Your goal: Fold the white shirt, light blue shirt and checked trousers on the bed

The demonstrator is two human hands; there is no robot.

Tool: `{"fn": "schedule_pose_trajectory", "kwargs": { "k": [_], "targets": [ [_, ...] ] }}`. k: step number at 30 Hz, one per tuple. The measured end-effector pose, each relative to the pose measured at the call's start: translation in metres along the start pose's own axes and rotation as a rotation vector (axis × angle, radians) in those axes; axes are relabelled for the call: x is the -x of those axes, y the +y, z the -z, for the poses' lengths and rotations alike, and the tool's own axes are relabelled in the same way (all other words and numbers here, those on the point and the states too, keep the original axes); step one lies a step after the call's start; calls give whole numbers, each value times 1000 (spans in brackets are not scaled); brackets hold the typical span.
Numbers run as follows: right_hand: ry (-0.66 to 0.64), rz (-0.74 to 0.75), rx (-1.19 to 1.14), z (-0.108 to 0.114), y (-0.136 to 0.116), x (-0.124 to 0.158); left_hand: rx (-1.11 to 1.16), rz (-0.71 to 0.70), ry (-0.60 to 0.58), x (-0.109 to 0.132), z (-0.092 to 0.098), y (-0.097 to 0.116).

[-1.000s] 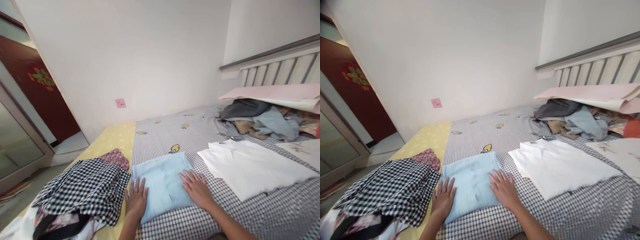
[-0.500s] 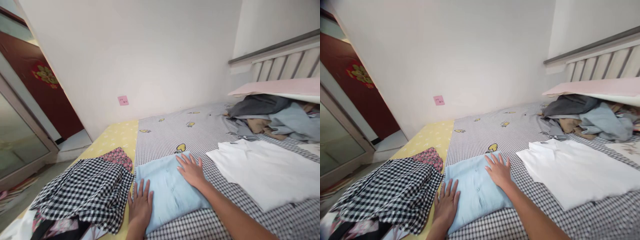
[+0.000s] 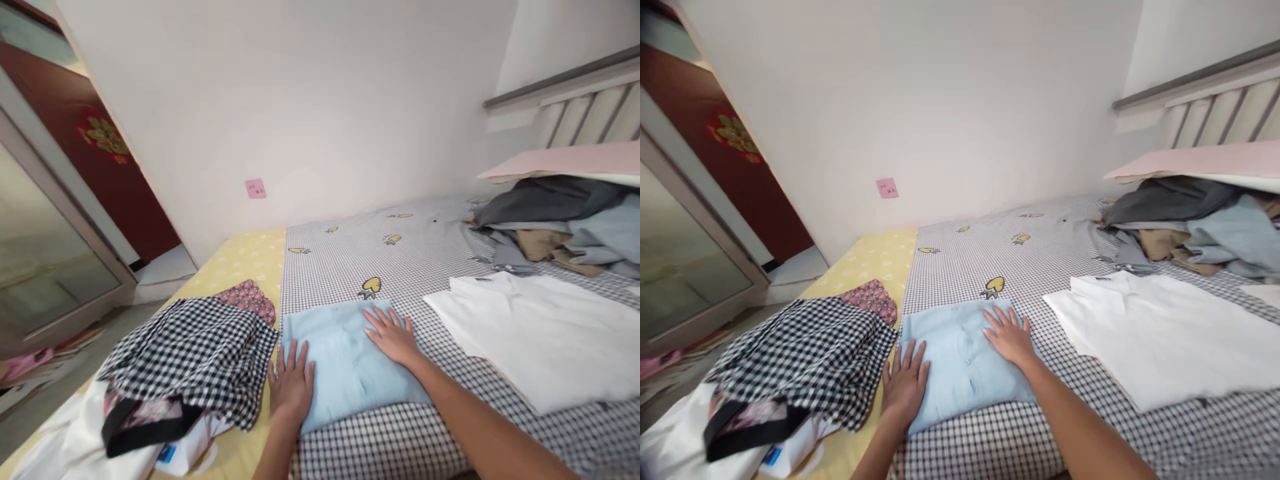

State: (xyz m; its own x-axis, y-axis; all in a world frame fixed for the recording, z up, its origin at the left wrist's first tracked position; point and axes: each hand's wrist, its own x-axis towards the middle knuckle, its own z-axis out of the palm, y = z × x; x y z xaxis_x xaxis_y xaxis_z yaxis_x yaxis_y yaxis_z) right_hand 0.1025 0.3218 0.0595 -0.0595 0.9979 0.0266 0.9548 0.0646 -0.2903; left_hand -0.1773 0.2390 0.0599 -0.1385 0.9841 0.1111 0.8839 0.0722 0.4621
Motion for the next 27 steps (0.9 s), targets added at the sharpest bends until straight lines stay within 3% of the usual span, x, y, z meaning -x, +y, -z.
{"fn": "schedule_pose_trajectory", "kwargs": {
  "k": [4,7,11,14,18,22,25,27],
  "targets": [
    [-71,47,-10,27,4,23,454,19,122,7,7,-13],
    [-11,130,-8,38,1,58,622,79,209,23,13,-24],
    [68,420,69,26,-25,110,863,190,276,49,19,-31],
    [108,523,189,5,-53,130,1005,288,317,69,22,-28],
    [200,513,301,-15,-88,124,1131,376,372,97,20,-18],
    [61,396,119,-12,-110,110,1419,508,391,130,8,-9],
    [-37,342,-53,3,-116,99,1679,694,305,151,-4,-6],
    [-70,313,-156,18,-116,87,1860,861,175,161,-11,-9]
  ]
}}
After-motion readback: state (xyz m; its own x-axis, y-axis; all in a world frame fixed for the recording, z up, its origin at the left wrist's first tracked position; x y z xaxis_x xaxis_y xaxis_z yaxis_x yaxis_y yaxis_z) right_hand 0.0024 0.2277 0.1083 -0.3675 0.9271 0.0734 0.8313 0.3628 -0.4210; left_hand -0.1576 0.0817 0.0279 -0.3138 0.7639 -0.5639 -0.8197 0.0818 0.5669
